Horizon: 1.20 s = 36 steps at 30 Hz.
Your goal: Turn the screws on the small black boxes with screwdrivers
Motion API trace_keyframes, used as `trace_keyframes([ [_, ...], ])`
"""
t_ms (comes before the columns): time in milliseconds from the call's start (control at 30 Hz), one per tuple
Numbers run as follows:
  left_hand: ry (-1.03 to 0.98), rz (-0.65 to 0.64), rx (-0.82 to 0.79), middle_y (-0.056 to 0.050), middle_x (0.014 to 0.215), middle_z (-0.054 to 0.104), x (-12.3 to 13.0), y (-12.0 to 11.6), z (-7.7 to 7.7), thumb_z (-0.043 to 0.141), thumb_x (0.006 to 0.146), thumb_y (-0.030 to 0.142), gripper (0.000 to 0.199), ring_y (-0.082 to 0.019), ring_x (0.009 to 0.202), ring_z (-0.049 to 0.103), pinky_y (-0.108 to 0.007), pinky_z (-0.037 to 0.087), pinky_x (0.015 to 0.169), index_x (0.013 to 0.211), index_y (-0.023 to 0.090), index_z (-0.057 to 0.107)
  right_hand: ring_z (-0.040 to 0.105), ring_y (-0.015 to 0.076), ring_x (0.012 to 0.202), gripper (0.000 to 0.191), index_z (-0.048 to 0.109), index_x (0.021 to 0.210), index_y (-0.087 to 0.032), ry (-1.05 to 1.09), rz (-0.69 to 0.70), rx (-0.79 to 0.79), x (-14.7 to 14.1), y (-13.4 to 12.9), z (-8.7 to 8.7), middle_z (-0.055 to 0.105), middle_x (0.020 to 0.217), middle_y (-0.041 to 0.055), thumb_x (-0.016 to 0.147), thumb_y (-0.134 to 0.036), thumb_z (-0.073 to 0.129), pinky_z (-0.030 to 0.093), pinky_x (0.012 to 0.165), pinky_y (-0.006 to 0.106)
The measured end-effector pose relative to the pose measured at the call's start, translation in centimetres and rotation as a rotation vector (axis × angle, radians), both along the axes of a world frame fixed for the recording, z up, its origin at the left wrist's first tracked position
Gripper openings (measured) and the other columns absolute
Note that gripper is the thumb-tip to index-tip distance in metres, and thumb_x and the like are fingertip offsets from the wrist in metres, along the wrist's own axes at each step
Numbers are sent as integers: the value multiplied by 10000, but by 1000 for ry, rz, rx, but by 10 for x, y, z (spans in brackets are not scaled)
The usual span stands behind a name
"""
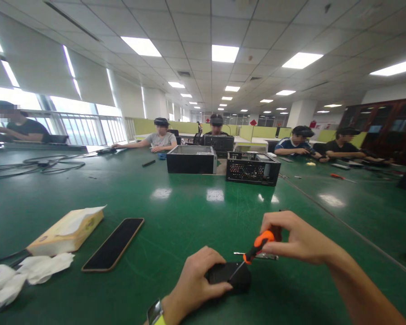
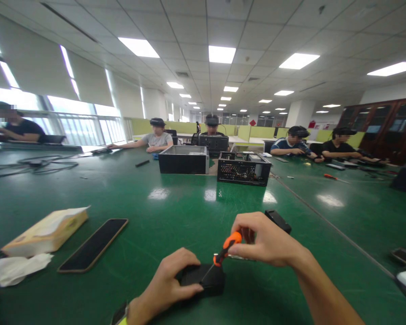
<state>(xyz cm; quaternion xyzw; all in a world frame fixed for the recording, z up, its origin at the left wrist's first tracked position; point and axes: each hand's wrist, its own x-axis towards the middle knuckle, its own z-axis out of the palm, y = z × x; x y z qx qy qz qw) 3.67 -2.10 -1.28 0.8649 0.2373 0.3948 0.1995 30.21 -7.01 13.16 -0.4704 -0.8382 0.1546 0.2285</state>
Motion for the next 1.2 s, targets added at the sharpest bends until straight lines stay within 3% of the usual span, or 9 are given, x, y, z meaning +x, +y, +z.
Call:
trace_keyframes([
  [67, -4, 3, -8, -69, 839, 685, 0, -1, 0, 703, 793, 588, 434, -228, 760, 612, -300, 477, 667, 919, 173, 690, 562, 125, 675, 162, 660, 880, -179, 32, 27, -30, 0, 0, 1, 657, 810, 7, 829, -327, 698, 413, 612, 223],
  [233, -9, 17, -24, -64, 822, 679, 1, -3, 2, 704, 791, 593, 435, -220, 747, 606, -289, 468, 655, 914, 175, 693, 434, 101, 529, 441, 506, 546, -170, -47, -82, 38, 0, 0, -2, 492, 536, -40, 817, -462, 696, 324, 517, 226],
  [400, -10, 22, -8, -64, 809, 667, 1, -4, 0, 695, 801, 585, 424, -216, 744, 595, -279, 463, 644, 917, 177, 696, 545, 120, 652, 163, 649, 851, -176, 24, 3, -35, 0, -3, 1, 642, 782, 0, 816, -325, 706, 400, 592, 221],
  [567, 8, 36, 8, -59, 793, 657, 1, -4, 1, 709, 799, 551, 389, -214, 728, 586, -279, 457, 630, 913, 180, 700, 438, 102, 537, 421, 517, 564, -169, -56, -82, 27, 1, -1, 0, 504, 553, -38, 817, -455, 693, 321, 525, 228],
  [733, 21, 37, -1, -60, 794, 658, 1, -5, 3, 723, 796, 515, 359, -220, 734, 591, -282, 446, 626, 918, 178, 702, 555, 126, 658, 142, 649, 851, -177, 11, -9, -44, 1, -3, 3, 640, 772, -3, 799, -294, 710, 404, 597, 222],
  [900, 31, 29, 5, -62, 800, 651, 0, -5, 0, 707, 807, 528, 371, -220, 738, 586, -286, 443, 634, 922, 175, 696, 472, 109, 545, 409, 541, 570, -166, -80, -81, 2, 2, -3, 1, 544, 560, -26, 827, -450, 683, 342, 538, 232],
  [1067, 40, 36, 8, -68, 805, 651, 0, -4, 1, 681, 820, 568, 409, -224, 743, 584, -287, 440, 628, 932, 175, 697, 558, 124, 660, 150, 656, 850, -179, 7, -7, -37, -1, -6, 2, 647, 766, -8, 792, -303, 717, 407, 600, 220],
  [1133, 37, 36, 11, -66, 799, 649, 0, -4, 1, 675, 822, 576, 415, -221, 738, 582, -283, 439, 623, 929, 175, 696, 532, 116, 620, 182, 646, 753, -171, -21, -29, -17, -1, -5, 3, 622, 695, -16, 803, -335, 709, 384, 574, 218],
  [1200, 32, 34, 11, -63, 792, 647, 0, -4, 1, 674, 822, 579, 416, -217, 730, 579, -282, 439, 622, 925, 177, 695, 464, 103, 544, 360, 591, 596, -163, -61, -76, 17, 2, -3, 2, 546, 568, -31, 834, -420, 676, 331, 525, 223],
])
